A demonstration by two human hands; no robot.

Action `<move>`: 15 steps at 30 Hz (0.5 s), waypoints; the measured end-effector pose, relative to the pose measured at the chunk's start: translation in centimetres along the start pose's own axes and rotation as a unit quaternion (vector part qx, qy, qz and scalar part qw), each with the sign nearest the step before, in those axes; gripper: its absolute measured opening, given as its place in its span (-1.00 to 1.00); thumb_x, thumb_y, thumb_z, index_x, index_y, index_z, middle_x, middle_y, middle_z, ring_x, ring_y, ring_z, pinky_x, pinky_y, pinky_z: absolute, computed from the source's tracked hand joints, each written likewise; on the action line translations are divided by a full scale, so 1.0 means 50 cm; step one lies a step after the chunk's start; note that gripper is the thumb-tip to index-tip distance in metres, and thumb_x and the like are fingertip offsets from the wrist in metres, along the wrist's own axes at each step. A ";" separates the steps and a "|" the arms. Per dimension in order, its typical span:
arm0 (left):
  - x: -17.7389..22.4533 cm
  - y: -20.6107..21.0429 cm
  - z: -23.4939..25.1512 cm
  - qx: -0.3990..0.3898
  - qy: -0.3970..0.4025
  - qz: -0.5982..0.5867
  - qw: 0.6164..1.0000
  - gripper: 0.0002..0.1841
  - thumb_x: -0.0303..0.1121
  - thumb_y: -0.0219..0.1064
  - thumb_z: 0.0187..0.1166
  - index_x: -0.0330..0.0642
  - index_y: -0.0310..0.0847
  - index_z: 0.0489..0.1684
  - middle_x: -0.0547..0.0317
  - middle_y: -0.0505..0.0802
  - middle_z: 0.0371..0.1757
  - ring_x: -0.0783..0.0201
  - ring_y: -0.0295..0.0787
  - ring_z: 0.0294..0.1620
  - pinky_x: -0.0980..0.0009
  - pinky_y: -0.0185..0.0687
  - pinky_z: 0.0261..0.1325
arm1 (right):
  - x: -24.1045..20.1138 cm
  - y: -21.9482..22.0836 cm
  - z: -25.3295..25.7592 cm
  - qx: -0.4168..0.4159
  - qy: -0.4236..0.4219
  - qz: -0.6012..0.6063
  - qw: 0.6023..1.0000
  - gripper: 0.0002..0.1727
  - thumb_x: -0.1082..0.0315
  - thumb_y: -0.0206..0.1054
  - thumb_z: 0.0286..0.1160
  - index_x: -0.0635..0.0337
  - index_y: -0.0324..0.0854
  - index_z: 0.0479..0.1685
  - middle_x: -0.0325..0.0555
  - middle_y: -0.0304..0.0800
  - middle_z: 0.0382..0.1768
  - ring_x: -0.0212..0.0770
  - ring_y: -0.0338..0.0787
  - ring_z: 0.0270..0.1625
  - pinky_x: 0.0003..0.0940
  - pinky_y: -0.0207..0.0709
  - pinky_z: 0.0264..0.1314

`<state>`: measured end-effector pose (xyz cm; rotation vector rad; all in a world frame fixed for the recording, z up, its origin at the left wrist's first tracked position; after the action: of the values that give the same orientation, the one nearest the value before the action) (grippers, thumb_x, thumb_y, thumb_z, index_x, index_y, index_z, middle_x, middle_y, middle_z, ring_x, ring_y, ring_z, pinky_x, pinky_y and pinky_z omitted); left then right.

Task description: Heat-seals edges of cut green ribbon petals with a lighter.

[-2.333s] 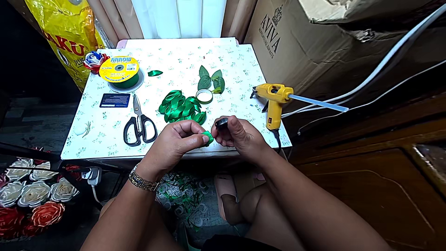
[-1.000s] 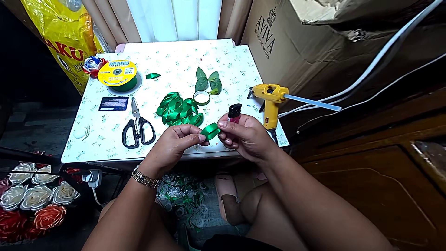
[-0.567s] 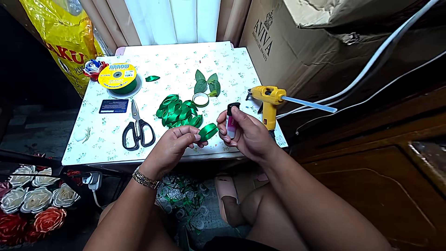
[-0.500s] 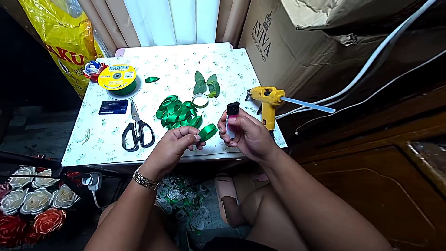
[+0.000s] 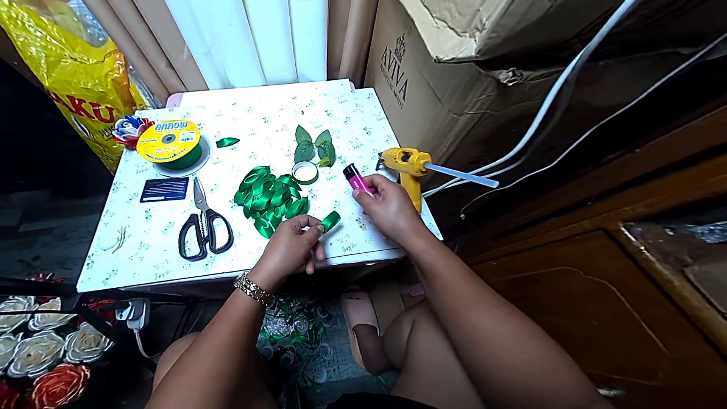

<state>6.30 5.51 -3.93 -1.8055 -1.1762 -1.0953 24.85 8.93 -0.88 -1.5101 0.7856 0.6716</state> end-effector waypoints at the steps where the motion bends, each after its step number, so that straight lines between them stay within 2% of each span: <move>1: -0.002 -0.001 0.004 0.009 0.001 -0.016 1.000 -0.78 -0.34 0.08 0.86 -0.32 0.54 0.11 0.13 0.70 -0.65 0.50 0.42 -0.88 0.66 0.33 -0.78 | 0.006 -0.002 0.006 0.010 0.009 0.021 1.000 -0.72 0.29 0.23 0.77 0.28 0.61 0.24 0.01 0.73 -0.08 -0.24 0.69 -0.23 -0.27 0.57 -0.11; 3: -0.004 -0.002 0.008 0.023 0.001 -0.035 0.999 -0.78 -0.34 0.07 0.86 -0.32 0.51 0.12 0.12 0.69 -0.66 0.49 0.41 -0.88 0.65 0.32 -0.79 | 0.016 -0.001 0.016 0.020 0.020 0.053 0.998 -0.70 0.29 0.28 0.74 0.27 0.60 0.28 0.00 0.76 -0.06 -0.27 0.70 -0.25 -0.31 0.59 -0.13; 4: -0.004 -0.003 0.009 0.028 0.001 -0.038 0.999 -0.79 -0.35 0.06 0.87 -0.32 0.50 0.12 0.12 0.69 -0.66 0.49 0.42 -0.88 0.65 0.32 -0.79 | 0.018 0.001 0.019 0.022 0.025 0.062 0.998 -0.68 0.30 0.31 0.71 0.28 0.58 0.30 0.00 0.77 -0.04 -0.27 0.71 -0.22 -0.30 0.59 -0.08; 8: -0.001 -0.021 -0.003 0.050 0.005 -0.022 0.998 -0.77 -0.35 0.05 0.87 -0.34 0.51 0.15 0.13 0.67 -0.68 0.48 0.46 -0.86 0.63 0.39 -0.76 | 0.020 0.012 0.032 0.042 0.035 0.056 0.997 -0.63 0.33 0.38 0.65 0.31 0.55 0.33 -0.01 0.73 -0.16 -0.23 0.67 -0.27 -0.24 0.57 -0.12; 9: 0.001 -0.029 -0.006 0.061 0.008 -0.023 0.998 -0.76 -0.34 0.06 0.87 -0.33 0.50 0.20 0.12 0.67 -0.68 0.48 0.46 -0.87 0.63 0.39 -0.76 | 0.019 0.014 0.034 0.056 0.032 0.049 0.997 -0.59 0.31 0.38 0.65 0.32 0.53 0.36 0.02 0.74 -0.12 -0.19 0.69 -0.21 -0.20 0.58 -0.07; 10: 0.003 -0.039 -0.010 0.078 0.015 -0.029 0.996 -0.73 -0.34 0.07 0.86 -0.31 0.46 0.32 0.11 0.69 -0.66 0.47 0.46 -0.86 0.63 0.39 -0.77 | 0.016 0.015 0.033 0.073 0.020 0.042 0.996 -0.50 0.25 0.40 0.65 0.34 0.48 0.45 0.10 0.74 0.02 -0.12 0.74 -0.06 -0.14 0.60 0.06; 11: 0.005 -0.050 -0.015 0.101 0.033 -0.037 0.994 -0.63 -0.34 0.08 0.86 -0.26 0.37 0.54 0.10 0.72 -0.61 0.46 0.47 -0.86 0.61 0.38 -0.77 | 0.014 0.016 0.032 0.086 -0.006 0.028 0.996 -0.36 0.15 0.39 0.66 0.37 0.38 0.58 0.21 0.69 0.25 0.01 0.74 0.19 -0.04 0.58 0.27; 12: 0.006 -0.063 -0.018 0.126 0.062 -0.041 0.989 -0.53 -0.35 0.08 0.86 -0.18 0.20 0.71 0.10 0.75 -0.55 0.46 0.46 -0.84 0.61 0.38 -0.77 | 0.010 0.018 0.029 0.095 -0.045 0.012 0.994 -0.27 0.09 0.36 0.68 0.39 0.27 0.67 0.31 0.56 0.43 0.14 0.63 0.42 0.04 0.48 0.45; 13: 0.006 -0.076 -0.019 0.149 0.099 -0.035 0.983 -0.45 -0.36 0.06 0.87 -0.10 0.03 0.81 0.13 0.78 -0.47 0.46 0.46 -0.82 0.60 0.38 -0.75 | 0.002 0.021 0.022 0.104 -0.091 0.002 0.990 -0.26 0.07 0.31 0.71 0.42 0.24 0.70 0.38 0.46 0.53 0.24 0.52 0.54 0.12 0.39 0.53; 14: 0.005 -0.089 -0.022 0.168 0.136 -0.016 0.976 -0.42 -0.38 0.05 0.86 -0.05 -0.05 0.85 0.16 0.80 -0.37 0.47 0.47 -0.78 0.60 0.40 -0.71 | -0.012 0.024 0.007 0.110 -0.139 -0.004 0.984 -0.31 0.09 0.26 0.75 0.41 0.28 0.67 0.38 0.41 0.56 0.26 0.47 0.57 0.15 0.38 0.53; 15: 0.005 -0.099 -0.024 0.179 0.170 0.012 0.969 -0.43 -0.40 0.05 0.85 -0.07 -0.02 0.82 0.17 0.81 -0.28 0.46 0.50 -0.73 0.58 0.45 -0.67 | -0.031 0.027 -0.016 0.113 -0.191 -0.003 0.975 -0.40 0.14 0.22 0.77 0.40 0.37 0.60 0.33 0.44 0.55 0.19 0.51 0.55 0.09 0.42 0.50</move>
<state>1.41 6.19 -2.70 -1.2939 -1.0602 -1.0485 22.84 8.25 -0.39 -1.1306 0.5399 0.8096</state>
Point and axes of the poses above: each hand's wrist, its own z-axis towards the middle knuckle, its own y-axis out of the palm, x = y × z, the point moved 4 cm from there along z, towards the middle knuckle
